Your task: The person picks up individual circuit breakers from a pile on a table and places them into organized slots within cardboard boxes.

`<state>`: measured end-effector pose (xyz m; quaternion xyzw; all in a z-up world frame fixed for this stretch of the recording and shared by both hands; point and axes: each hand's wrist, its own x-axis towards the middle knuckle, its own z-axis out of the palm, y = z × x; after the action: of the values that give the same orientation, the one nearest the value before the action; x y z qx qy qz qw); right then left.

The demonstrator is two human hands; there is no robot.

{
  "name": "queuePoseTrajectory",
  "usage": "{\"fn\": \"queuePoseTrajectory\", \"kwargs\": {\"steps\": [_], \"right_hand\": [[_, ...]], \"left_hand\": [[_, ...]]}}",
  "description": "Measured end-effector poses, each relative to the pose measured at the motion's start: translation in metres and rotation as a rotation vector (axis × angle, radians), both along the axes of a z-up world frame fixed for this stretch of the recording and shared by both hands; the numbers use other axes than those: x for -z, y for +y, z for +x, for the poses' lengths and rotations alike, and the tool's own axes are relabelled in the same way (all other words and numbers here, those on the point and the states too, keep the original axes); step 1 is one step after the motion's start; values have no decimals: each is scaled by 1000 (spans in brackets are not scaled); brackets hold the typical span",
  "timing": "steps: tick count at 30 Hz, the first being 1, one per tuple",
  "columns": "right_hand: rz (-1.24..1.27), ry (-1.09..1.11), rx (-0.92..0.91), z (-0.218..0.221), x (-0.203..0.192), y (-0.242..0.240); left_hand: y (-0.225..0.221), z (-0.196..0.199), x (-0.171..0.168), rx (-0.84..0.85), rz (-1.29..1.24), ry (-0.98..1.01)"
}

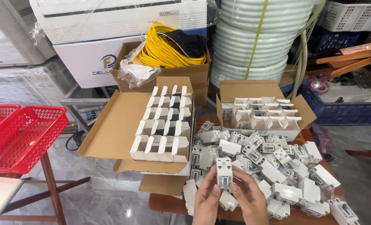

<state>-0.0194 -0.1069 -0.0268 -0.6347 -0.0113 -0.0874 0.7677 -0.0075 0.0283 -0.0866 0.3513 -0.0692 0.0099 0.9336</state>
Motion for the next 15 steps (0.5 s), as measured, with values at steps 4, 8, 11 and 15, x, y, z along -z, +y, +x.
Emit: {"fn": "queuePoseTrajectory", "kwargs": {"steps": [4, 8, 11, 15], "right_hand": [[57, 131, 48, 2, 3, -2], [97, 172, 78, 4, 5, -3], [47, 243, 124, 1, -10, -1], [5, 59, 95, 4, -2, -4]], "left_hand": [[0, -4, -14, -100, 206, 59], [-1, -6, -24, -119, 296, 50], [-1, -10, -40, -95, 276, 187], [-6, -9, -41, -103, 270, 228]]}}
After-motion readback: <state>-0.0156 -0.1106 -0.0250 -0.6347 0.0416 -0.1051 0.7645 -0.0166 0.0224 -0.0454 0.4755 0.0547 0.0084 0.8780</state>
